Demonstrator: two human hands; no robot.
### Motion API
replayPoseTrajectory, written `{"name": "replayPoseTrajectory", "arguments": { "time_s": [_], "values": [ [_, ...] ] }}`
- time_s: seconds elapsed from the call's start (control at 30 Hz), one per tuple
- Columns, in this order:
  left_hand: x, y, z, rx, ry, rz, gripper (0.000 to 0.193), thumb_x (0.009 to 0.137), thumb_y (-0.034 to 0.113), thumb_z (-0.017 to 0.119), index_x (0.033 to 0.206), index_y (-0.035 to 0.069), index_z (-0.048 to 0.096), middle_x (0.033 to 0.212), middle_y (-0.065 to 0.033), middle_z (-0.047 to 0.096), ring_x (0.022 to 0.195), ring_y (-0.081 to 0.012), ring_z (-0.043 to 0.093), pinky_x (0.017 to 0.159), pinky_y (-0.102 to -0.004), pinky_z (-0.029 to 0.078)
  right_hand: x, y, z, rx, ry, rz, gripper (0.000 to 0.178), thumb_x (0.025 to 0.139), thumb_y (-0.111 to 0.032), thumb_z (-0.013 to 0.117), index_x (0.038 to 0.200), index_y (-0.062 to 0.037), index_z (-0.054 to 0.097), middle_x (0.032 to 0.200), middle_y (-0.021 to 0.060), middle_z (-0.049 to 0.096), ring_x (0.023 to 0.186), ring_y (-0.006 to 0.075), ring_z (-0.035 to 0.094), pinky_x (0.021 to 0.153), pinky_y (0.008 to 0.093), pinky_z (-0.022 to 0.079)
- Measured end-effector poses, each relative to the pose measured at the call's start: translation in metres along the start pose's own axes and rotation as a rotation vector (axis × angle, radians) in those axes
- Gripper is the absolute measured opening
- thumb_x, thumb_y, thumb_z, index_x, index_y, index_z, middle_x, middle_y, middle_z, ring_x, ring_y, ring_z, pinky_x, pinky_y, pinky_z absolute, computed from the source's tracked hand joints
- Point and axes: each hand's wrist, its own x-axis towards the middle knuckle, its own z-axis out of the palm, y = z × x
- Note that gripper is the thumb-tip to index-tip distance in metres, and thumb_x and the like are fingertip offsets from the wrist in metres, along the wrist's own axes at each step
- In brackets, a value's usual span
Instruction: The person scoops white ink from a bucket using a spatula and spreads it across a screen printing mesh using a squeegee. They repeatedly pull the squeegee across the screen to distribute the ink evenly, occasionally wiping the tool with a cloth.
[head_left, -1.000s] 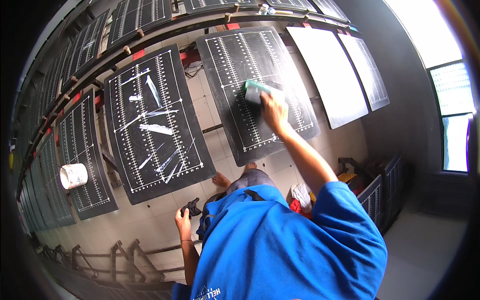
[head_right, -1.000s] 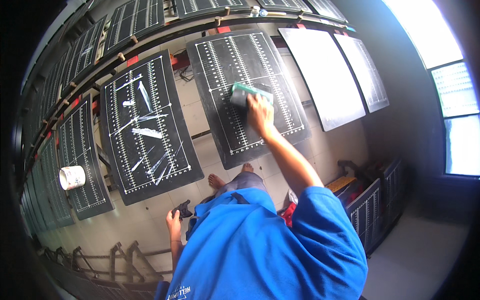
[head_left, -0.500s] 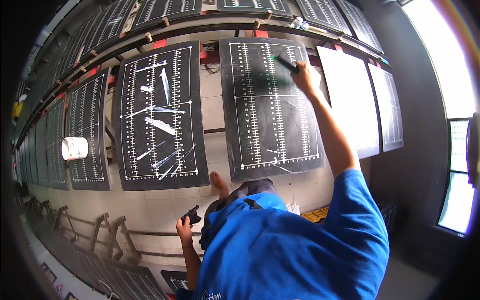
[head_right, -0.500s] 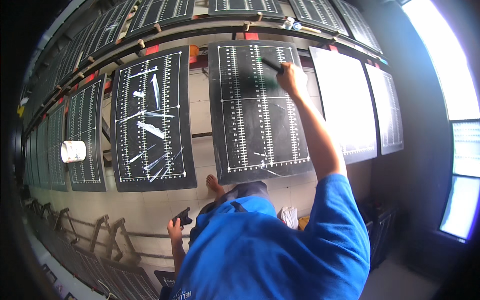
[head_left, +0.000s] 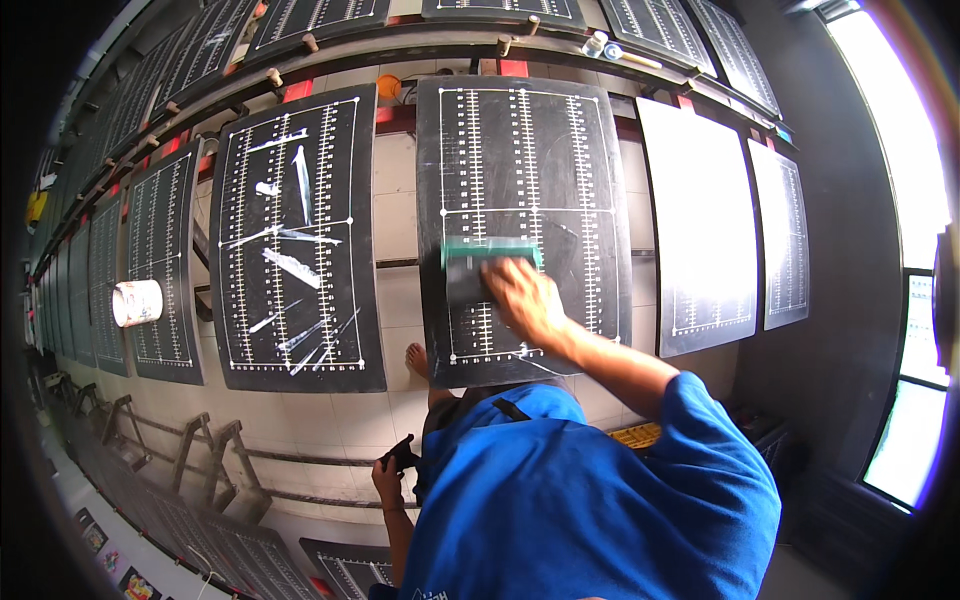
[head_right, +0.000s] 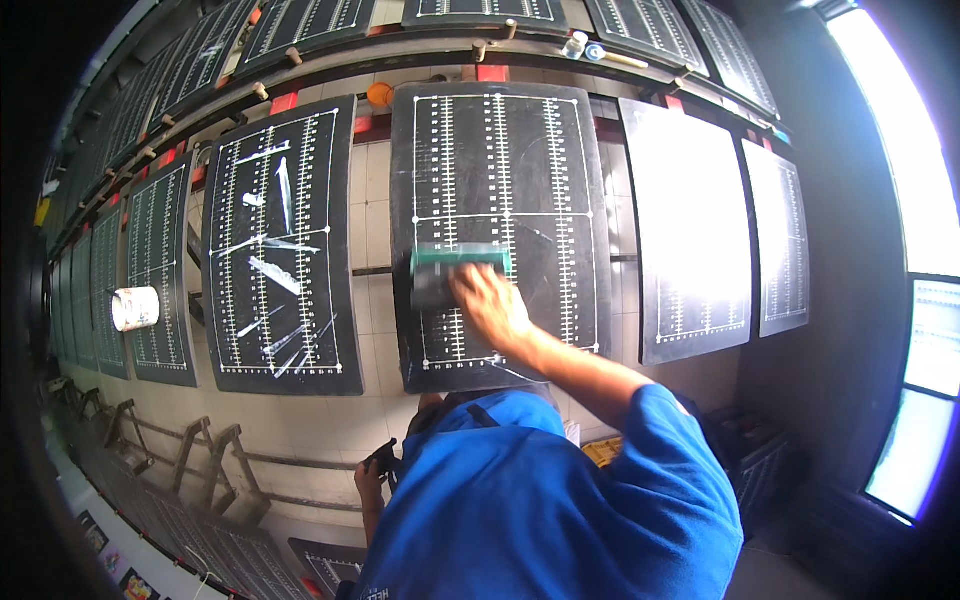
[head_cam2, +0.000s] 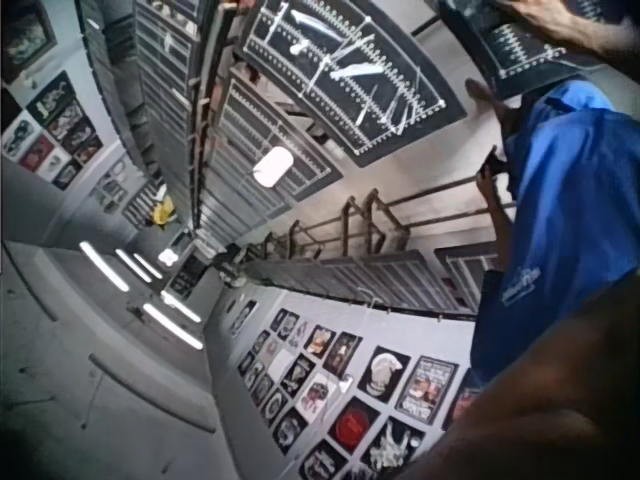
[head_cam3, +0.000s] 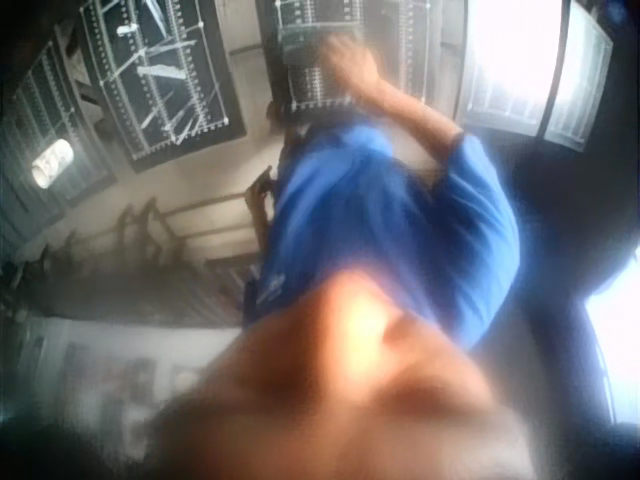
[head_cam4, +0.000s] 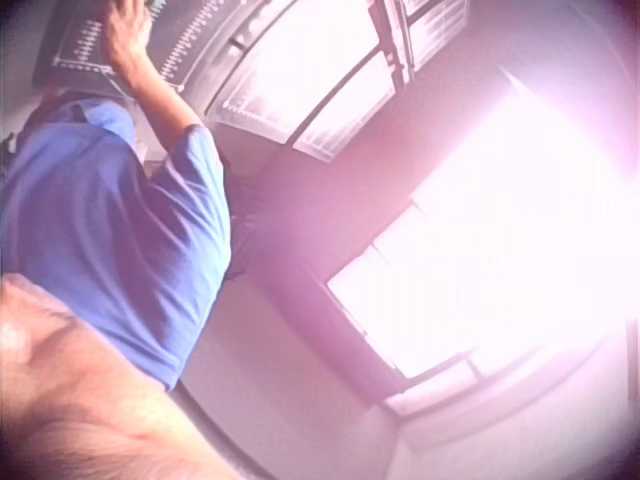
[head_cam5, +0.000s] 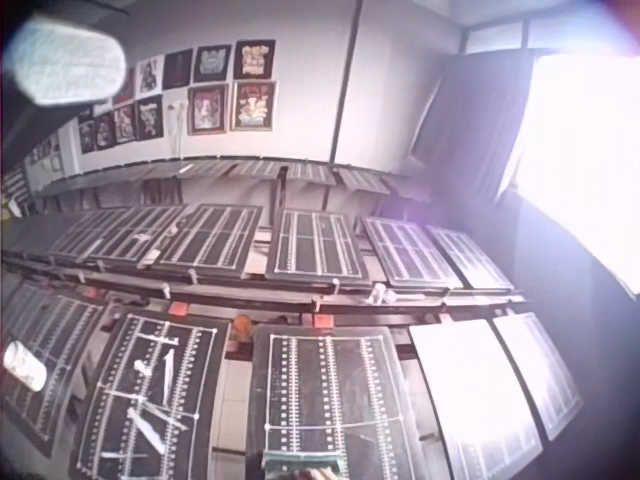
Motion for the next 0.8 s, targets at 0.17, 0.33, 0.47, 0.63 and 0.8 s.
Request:
{"name": "replayPoseTrajectory", "arguments": {
  "time_s": [0.17,0.33,0.47,0.63,0.8],
  "values": [
    [-0.002,-0.011,0.007,-0.017,0.037,-0.044,0.02,0.095,0.018,0.062,0.105,0.002,0.059,0.094,-0.0079,0.064,0.08,-0.016,0.062,0.06,-0.0297,0.054,0.045,0.068,-0.056,-0.046,-0.161,0.315,0.012,0.079,-0.019,0.067,0.087,-0.0104,0.066,0.083,0.013,0.068,0.074,0.0342,0.07,0.064,0.0465,0.057],
    [-0.026,-0.013,-0.006,-0.029,0.092,-0.069,0.021,0.096,0.019,0.06,0.107,0.002,0.059,0.097,-0.0085,0.064,0.083,-0.0166,0.063,0.06,-0.029,0.053,0.152,0.232,-0.053,-0.266,0.261,0.725,0.016,0.085,-0.021,0.059,0.089,-0.0092,0.07,0.09,0.0164,0.072,0.086,0.0353,0.072,0.075,0.0479,0.056],
    [-0.043,-0.04,-0.022,-0.016,0.108,-0.146,0.024,0.095,0.018,0.06,0.11,0.0,0.058,0.098,-0.01,0.063,0.086,-0.0197,0.063,0.061,-0.0312,0.054,0.213,0.218,-0.058,-0.117,0.128,0.954,0.028,0.092,-0.026,0.055,0.097,-0.0062,0.075,0.099,0.0184,0.074,0.094,0.0353,0.072,0.083,0.0453,0.057],
    [-0.053,-0.041,-0.024,0.172,0.059,-0.041,0.025,0.095,0.018,0.06,0.112,0.0,0.058,0.097,-0.0097,0.063,0.087,-0.0201,0.063,0.062,-0.0326,0.054,0.271,0.138,-0.023,-0.116,0.048,0.698,0.024,0.087,-0.02,0.056,0.092,-0.0048,0.074,0.095,0.0193,0.074,0.092,0.0348,0.073,0.08,0.0446,0.058],
    [-0.012,-0.041,-0.035,-0.012,0.05,-0.149,0.025,0.096,0.019,0.06,0.114,0.002,0.059,0.098,-0.0091,0.063,0.087,-0.019,0.063,0.063,-0.031,0.053,0.228,0.075,0.016,-0.214,0.084,0.332,0.013,0.085,-0.014,0.061,0.095,-0.0064,0.067,0.099,0.0143,0.066,0.091,0.0285,0.069,0.076,0.0414,0.057]
  ]
}}
